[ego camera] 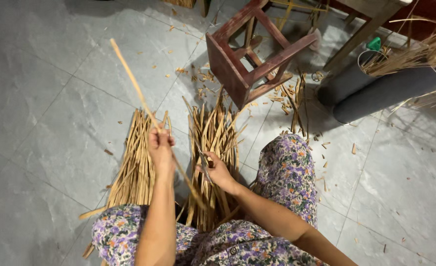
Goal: The person sits on the floor and uses shears to trim and split thin wooden sticks. They handle the sticks one by one, cutting them to length and separating them into smaller pieces, then placing the finished pieces into a pile.
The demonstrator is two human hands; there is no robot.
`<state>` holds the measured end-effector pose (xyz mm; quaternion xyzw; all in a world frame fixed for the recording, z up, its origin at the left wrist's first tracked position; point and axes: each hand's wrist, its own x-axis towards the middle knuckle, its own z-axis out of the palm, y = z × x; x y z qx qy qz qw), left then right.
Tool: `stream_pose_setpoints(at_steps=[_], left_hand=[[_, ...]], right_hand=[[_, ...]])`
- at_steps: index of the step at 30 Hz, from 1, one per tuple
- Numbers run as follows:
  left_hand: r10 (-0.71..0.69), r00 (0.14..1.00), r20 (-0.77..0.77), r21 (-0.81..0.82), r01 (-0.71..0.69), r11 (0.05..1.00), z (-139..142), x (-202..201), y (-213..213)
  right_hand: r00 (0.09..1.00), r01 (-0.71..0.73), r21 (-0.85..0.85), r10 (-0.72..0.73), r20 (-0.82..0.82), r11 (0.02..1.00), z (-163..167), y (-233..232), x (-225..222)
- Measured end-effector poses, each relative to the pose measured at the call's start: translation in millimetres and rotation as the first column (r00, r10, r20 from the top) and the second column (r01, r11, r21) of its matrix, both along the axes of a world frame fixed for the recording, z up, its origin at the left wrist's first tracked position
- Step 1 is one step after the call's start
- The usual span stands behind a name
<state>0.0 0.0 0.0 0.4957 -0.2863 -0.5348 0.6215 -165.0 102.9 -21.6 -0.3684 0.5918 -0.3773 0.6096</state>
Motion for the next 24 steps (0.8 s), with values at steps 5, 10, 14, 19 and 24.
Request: stream_pose_setpoints(at_steps=[5,10,14,19,24], left_hand=[[-0.108,0.97,-0.217,-0.102,0.087,0.991,-4.1,-15.0,36.0],[-0.14,0.98,-0.14,-0.154,0.118,0.981,17.9,-22.1,52.7],[-0.084,0.996,0.015,-0.211,0.085,0.974,49.4,-8.1,47.8],[-0.022,0.995,0.096,-0.313,0.051,0.948,87.9,14.6,50.6],[-0.031,0.999,0.037,-0.272,0.039,0.961,102.1,19.1,56.8]], right_hand=[[0.955,-0.097,-0.056,0.109,0.275,0.994,5.2,25.5,6.4],[0.899,-0.139,0.032,0.112,0.423,0.99,5.5,44.1,10.6],[0.889,-0.28,0.116,0.211,0.407,0.953,-1.5,48.6,14.6],[0.852,-0.476,0.175,0.402,0.335,0.862,-6.5,61.2,25.5],[0.869,-0.495,0.183,0.488,0.083,0.849,0.9,56.4,26.8]])
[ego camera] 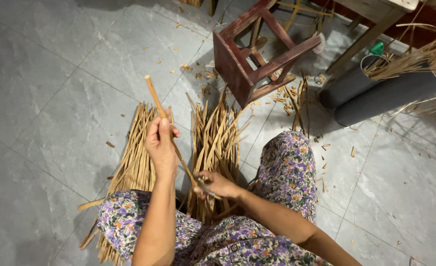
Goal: The person sits on the floor and uses shears to trim and split thin wooden sticks. They handle the sticks one by one, cutting them to length and separating them into smaller pieces, then placing the finished pieces into a pile.
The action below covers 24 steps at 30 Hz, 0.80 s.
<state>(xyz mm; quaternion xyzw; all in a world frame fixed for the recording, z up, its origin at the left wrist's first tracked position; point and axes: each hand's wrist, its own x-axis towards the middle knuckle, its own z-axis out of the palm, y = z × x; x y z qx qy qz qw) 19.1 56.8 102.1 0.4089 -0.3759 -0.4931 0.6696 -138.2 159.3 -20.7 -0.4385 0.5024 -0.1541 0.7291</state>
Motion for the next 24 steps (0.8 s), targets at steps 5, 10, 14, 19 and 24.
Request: stream_pose_setpoints(at_steps=[5,10,14,19,24], left_hand=[[-0.124,0.991,-0.047,-0.016,0.124,0.992,-2.5,1.8,5.9],[-0.202,0.979,-0.033,-0.005,0.202,0.979,-5.5,-1.4,13.9],[-0.256,0.966,-0.038,-0.02,0.256,0.967,-4.5,-0.5,16.4],[-0.305,0.951,-0.045,-0.016,0.304,0.952,-0.1,0.3,21.8],[-0.359,0.933,0.002,0.007,0.359,0.933,4.4,-1.6,28.8]], right_hand=[[0.975,0.193,-0.325,-0.218,-0.04,0.926,11.8,-24.3,-10.3],[0.885,0.459,-0.335,-0.456,0.093,0.823,46.0,-40.9,-13.4],[0.839,0.532,-0.397,-0.405,0.362,0.748,89.8,-43.3,-21.1],[0.858,0.504,-0.539,-0.323,0.399,0.675,129.0,-35.6,-23.6],[0.824,0.541,-0.541,-0.276,0.496,0.644,139.1,-34.7,-18.6]])
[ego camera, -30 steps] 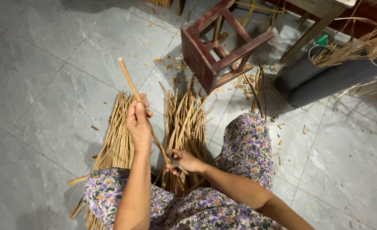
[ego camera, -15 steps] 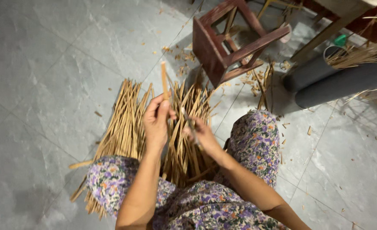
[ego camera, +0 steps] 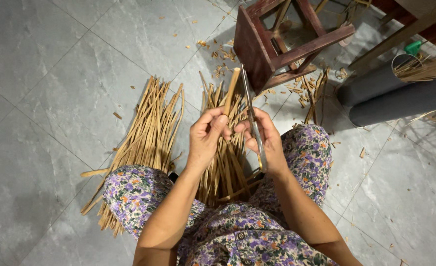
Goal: The person sits on the floor and uses shears to trim and split thin wooden sticks. They handle the sticks one by one, cutting them to length and separating them into smaller pieces, then placing the finished pieces into a pile.
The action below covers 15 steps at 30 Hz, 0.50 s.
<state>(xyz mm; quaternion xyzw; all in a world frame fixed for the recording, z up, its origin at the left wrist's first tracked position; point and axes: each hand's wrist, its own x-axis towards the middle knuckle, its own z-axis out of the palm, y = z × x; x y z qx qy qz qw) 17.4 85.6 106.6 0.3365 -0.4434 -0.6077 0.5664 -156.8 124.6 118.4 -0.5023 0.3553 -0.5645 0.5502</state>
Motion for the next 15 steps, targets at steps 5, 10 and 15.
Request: stream_pose_setpoints(at_steps=[5,10,15], left_hand=[[-0.078,0.997,0.01,0.051,0.078,0.996,3.3,-1.0,5.6],[-0.124,0.992,0.015,0.08,0.122,0.989,4.6,-1.9,8.2],[-0.138,0.989,0.047,0.066,0.135,0.989,3.5,-1.7,8.4]], right_hand=[[0.999,0.021,-0.023,-0.022,-0.035,1.0,1.0,-1.1,0.7],[0.996,0.054,-0.031,-0.056,-0.065,0.998,3.4,-2.1,0.3],[0.997,0.057,-0.03,-0.059,-0.042,0.998,7.9,-0.1,0.1]])
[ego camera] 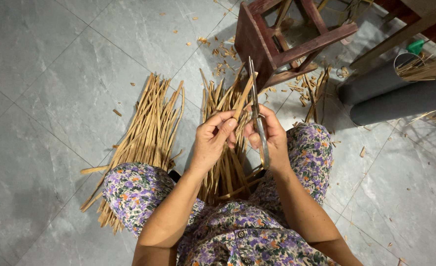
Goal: The person sits on the floor and uses shears to trim and split thin wooden sticks. They handle the sticks one by one, cutting them to length and separating them into smaller pieces, then placing the finished pieces into a pile.
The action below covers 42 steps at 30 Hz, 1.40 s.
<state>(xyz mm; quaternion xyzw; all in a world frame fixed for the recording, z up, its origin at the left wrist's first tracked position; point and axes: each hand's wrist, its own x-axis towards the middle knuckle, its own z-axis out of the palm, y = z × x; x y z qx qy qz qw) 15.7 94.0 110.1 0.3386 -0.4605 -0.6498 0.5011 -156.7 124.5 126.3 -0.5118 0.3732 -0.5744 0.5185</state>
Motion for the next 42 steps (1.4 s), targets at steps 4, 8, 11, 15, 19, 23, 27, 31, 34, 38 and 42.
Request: stream_pose_setpoints(at_steps=[4,8,11,15,19,23,27,31,34,38,42], left_hand=[[-0.003,1.0,-0.017,-0.021,0.002,1.0,-1.5,-2.7,-1.2],[-0.022,0.999,-0.025,0.036,0.023,0.999,-5.1,-4.9,-0.9],[-0.026,0.999,-0.027,0.032,0.027,0.999,-10.4,-3.8,1.2],[-0.01,0.998,-0.066,0.006,0.01,1.0,-14.4,-1.1,-0.5],[0.109,0.992,-0.068,-0.044,-0.112,0.993,-5.2,2.7,-11.8],[0.248,0.966,-0.076,-0.013,-0.25,0.968,7.6,13.8,-35.9],[0.318,0.909,-0.267,-0.013,-0.334,0.943,-2.9,19.0,-67.3],[0.417,0.873,-0.251,0.059,-0.416,0.907,-45.9,18.1,-103.8],[0.562,0.827,0.026,-0.037,-0.561,0.827,-97.0,33.6,-136.8],[0.681,0.697,0.225,-0.075,-0.684,0.726,-167.7,65.9,-174.2],[0.585,0.408,0.701,-0.165,-0.705,0.689,-221.0,100.6,-190.0]], right_hand=[[0.999,0.049,0.029,-0.049,-0.007,0.998,3.7,0.4,1.7],[0.995,0.096,0.014,-0.096,0.002,0.995,5.5,2.2,1.8],[0.991,0.133,0.013,-0.133,0.004,0.991,1.4,3.9,1.4],[0.984,0.18,0.01,-0.18,-0.019,0.984,-12.4,-0.6,6.2],[0.994,0.091,0.113,-0.083,-0.075,0.989,-30.6,0.1,16.5],[0.996,-0.042,0.284,0.061,-0.057,0.958,-63.2,4.8,44.4],[0.989,-0.095,0.429,0.134,-0.062,0.898,-106.3,1.4,62.1],[0.988,-0.026,0.489,0.096,-0.119,0.872,-151.2,-17.1,68.4],[0.996,0.055,0.508,-0.013,-0.086,0.86,-188.7,-47.9,69.4],[0.983,0.182,0.655,-0.14,-0.117,0.733,-225.8,-81.0,63.3],[0.897,0.341,0.555,-0.085,-0.435,0.759,-250.0,-102.3,69.8]])
